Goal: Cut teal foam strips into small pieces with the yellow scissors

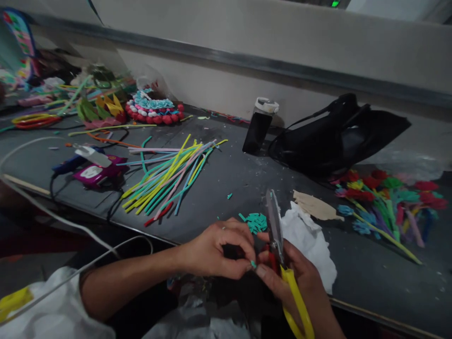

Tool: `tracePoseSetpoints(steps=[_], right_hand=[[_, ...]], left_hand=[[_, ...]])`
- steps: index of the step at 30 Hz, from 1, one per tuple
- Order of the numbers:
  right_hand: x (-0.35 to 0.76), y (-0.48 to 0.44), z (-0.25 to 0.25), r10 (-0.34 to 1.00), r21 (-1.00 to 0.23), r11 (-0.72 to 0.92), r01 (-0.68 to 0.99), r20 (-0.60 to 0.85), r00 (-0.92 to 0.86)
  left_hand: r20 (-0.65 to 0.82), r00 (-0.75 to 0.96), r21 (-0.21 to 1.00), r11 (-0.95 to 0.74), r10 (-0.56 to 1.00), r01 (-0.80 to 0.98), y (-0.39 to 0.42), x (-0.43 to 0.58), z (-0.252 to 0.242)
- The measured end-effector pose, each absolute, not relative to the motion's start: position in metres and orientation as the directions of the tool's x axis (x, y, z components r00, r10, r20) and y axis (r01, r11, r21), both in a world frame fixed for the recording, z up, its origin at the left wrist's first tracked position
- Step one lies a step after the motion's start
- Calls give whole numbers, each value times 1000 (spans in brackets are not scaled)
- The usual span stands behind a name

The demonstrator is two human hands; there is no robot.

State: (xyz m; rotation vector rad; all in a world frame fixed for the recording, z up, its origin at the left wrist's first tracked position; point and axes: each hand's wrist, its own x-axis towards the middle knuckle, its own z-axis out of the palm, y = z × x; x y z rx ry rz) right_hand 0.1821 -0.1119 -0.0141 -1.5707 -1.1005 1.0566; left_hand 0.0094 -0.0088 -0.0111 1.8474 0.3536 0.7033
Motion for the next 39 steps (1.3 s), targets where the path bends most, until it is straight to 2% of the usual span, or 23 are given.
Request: tracePoseSetpoints(steps=[9, 13, 17, 21, 25, 27, 30, 33, 39], right_hand=[[173, -112, -15, 950, -982, -174, -80, -188, 249], [174, -113, -18, 958, -979, -171, -108, -191, 215], [180, -112, -20, 973, -993, -120, -5, -118, 201], [181, -112, -18, 969, -989, -35, 142, 1, 245], [177, -115, -18, 929, -899, 68, 432, 215, 302], [176, -117, -19, 898, -826, 125, 549, 330, 293], [175, -118, -21, 887, -750, 152, 644, 391, 245], [177, -118, -22, 893, -706, 158, 691, 401, 205], [180, -118, -26, 874, -703, 221, 676, 451, 183]], left_hand=[[311, 799, 918, -379, 514, -113, -8, 10, -14], [288, 817, 925, -367, 499, -102, -7, 9, -14], [241, 788, 962, -246, 567, -117, -11, 11, -17], [67, 748, 989, 55, 660, -137, -21, 17, -27], [-127, 715, 912, 364, 688, -188, -32, 23, -35], [-210, 705, 866, 463, 677, -187, -36, 26, -34], [-279, 673, 839, 515, 685, -176, -38, 28, -29], [-284, 645, 832, 516, 709, -201, -37, 29, -27], [-235, 704, 841, 503, 670, -198, -36, 27, -29]])
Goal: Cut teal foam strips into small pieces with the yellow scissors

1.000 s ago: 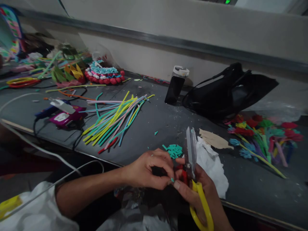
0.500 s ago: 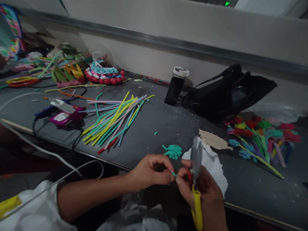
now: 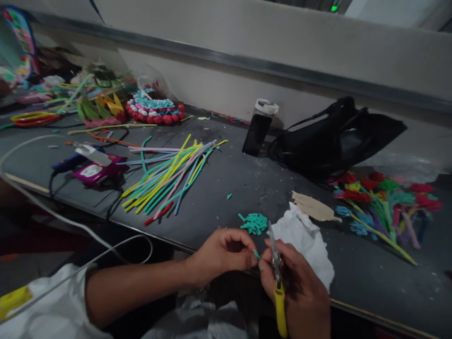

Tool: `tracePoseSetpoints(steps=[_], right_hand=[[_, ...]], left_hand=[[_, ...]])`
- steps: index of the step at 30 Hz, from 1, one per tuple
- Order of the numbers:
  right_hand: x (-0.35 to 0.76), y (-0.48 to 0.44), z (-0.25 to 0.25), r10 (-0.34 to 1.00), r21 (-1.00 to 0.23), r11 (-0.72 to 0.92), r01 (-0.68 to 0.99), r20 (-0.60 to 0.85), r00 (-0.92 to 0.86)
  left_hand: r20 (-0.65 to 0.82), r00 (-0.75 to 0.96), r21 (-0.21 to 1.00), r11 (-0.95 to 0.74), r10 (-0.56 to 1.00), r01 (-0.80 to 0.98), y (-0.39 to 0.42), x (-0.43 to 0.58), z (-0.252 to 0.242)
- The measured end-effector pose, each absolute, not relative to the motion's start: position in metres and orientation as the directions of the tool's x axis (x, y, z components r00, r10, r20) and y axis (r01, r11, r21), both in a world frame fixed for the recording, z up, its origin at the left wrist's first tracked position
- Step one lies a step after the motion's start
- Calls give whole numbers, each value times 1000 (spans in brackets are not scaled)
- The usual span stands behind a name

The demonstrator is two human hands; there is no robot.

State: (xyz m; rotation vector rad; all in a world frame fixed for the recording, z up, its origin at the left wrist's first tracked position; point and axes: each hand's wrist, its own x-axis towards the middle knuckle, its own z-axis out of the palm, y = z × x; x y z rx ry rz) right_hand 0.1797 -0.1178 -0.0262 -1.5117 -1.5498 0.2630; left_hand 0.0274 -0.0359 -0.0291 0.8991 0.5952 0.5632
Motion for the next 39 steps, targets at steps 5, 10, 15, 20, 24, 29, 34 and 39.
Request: tracePoseSetpoints(steps=[5, 10, 15, 20, 24, 29, 34, 39], right_hand=[[181, -117, -28, 855, -676, 255, 691, 491, 165], [180, -114, -24, 863, -670, 252, 698, 482, 150], [189, -115, -19, 874, -601, 219, 769, 471, 118], [203, -112, -28, 865, -421, 298, 857, 499, -56], [206, -110, -39, 851, -312, 374, 873, 489, -190], [210, -112, -46, 874, -276, 330, 903, 450, -182], [214, -115, -48, 876, -239, 322, 916, 442, -193], [216, -117, -51, 868, -255, 347, 903, 453, -205]], left_hand=[[-264, 670, 832, 515, 694, -206, -37, 28, -30], [-242, 671, 845, 492, 701, -209, -36, 28, -32], [-162, 619, 884, 392, 768, -255, -21, 19, -24], [58, 564, 942, 142, 824, -304, -2, 5, -9], [196, 567, 951, -16, 800, -307, 5, 1, -4], [203, 565, 956, -38, 800, -290, 5, 0, -5], [185, 555, 959, -27, 811, -282, 5, 1, -5], [158, 556, 963, -2, 816, -271, 4, 1, -3]])
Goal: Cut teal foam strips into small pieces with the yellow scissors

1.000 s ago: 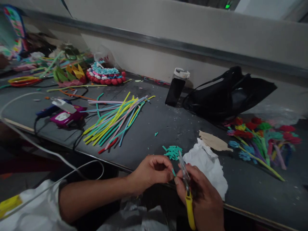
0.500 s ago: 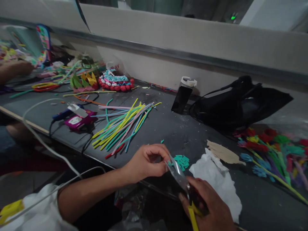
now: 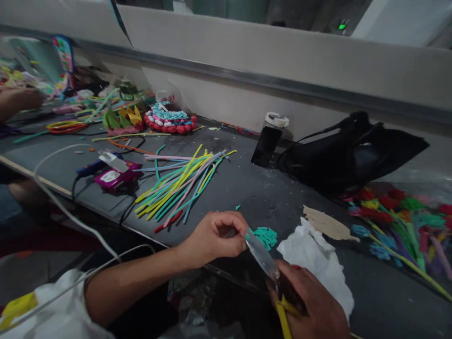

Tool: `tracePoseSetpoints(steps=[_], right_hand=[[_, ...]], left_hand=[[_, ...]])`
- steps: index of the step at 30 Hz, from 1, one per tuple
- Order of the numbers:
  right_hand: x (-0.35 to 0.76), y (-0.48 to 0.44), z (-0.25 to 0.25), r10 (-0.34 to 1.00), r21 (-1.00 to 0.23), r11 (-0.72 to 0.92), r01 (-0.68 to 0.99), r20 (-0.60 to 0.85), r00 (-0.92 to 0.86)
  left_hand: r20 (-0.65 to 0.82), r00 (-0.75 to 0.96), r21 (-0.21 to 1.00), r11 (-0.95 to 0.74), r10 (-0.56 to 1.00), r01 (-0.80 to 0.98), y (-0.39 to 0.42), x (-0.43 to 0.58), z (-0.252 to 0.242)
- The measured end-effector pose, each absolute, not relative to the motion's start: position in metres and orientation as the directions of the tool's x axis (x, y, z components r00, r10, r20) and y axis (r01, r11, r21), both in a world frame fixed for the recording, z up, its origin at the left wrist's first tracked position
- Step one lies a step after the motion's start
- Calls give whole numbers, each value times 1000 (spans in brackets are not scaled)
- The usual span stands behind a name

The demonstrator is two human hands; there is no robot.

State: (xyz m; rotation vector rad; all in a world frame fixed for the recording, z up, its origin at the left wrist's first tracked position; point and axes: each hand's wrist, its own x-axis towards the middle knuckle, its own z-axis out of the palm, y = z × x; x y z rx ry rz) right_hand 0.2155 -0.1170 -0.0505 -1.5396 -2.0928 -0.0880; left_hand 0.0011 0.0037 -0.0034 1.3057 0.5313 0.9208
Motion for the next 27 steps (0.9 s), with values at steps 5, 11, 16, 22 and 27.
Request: tracePoseSetpoints(steps=[5, 11, 16, 22, 27], right_hand=[[216, -115, -51, 840, -219, 382, 898, 488, -238], [216, -115, -51, 824, -204, 384, 901, 515, -235], [215, -116, -48, 823, -222, 404, 887, 511, -247], [212, -117, -45, 837, -214, 394, 894, 485, -253], [213, -115, -44, 812, -186, 434, 882, 505, -293]], left_hand=[[145, 563, 964, 12, 814, -267, 4, 0, -4], [138, 563, 969, 6, 815, -247, 4, 0, -5], [127, 555, 970, 14, 822, -243, 4, -1, -5], [110, 564, 965, 49, 818, -259, 4, -1, -6], [110, 561, 962, 55, 820, -268, 3, -1, -4]])
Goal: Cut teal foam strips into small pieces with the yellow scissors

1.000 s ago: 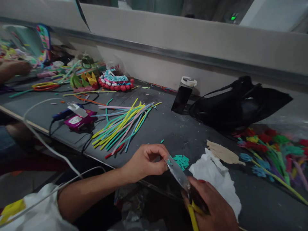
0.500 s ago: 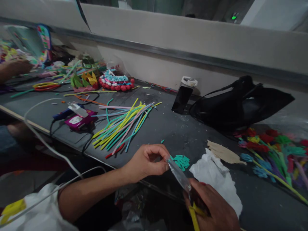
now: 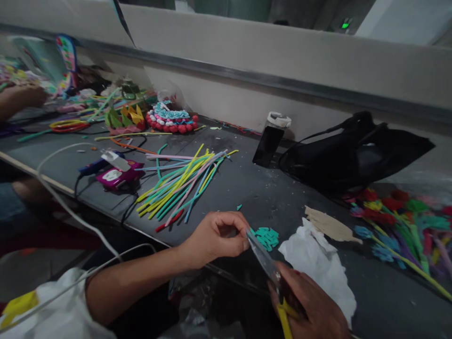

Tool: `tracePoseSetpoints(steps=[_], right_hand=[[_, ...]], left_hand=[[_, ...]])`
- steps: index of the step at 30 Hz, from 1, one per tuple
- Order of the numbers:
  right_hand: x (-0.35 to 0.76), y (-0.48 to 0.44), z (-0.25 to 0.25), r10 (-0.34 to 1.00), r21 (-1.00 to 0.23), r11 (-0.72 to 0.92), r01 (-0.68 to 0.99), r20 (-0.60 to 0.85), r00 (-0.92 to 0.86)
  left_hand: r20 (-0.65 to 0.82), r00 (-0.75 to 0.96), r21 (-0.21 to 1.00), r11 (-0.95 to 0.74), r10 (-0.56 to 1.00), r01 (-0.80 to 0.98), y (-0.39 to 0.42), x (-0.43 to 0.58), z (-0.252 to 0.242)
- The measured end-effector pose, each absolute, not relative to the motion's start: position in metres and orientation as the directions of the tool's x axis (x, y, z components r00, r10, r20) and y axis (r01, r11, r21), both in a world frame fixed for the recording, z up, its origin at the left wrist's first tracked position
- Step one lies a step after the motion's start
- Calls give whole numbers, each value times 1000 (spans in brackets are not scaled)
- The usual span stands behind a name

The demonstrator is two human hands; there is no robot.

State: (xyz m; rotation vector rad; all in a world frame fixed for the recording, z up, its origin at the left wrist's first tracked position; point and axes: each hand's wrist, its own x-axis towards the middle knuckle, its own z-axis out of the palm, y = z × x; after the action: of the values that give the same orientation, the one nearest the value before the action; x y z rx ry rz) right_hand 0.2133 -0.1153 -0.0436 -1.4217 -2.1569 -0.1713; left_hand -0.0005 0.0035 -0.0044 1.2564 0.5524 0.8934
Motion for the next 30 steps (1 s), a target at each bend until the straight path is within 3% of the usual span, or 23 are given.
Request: tracePoseSetpoints(steps=[13, 19, 24, 27, 30], right_hand=[[215, -116, -44, 782, -197, 486, 851, 534, -322], [211, -117, -42, 783, -192, 574, 796, 413, -465], [209, -115, -42, 729, -188, 635, 749, 464, -502], [207, -115, -45, 716, -206, 653, 729, 480, -506], [201, -119, -50, 792, -281, 540, 793, 487, -367]], left_hand=[[54, 557, 973, 83, 829, -217, 13, -6, -5], [-98, 449, 986, 147, 888, -74, 27, -5, -15], [-41, 388, 951, -84, 921, 298, 46, 0, -27], [34, 421, 839, -255, 906, 481, 55, 1, -34], [97, 458, 707, -386, 883, 593, 61, 1, -37]])
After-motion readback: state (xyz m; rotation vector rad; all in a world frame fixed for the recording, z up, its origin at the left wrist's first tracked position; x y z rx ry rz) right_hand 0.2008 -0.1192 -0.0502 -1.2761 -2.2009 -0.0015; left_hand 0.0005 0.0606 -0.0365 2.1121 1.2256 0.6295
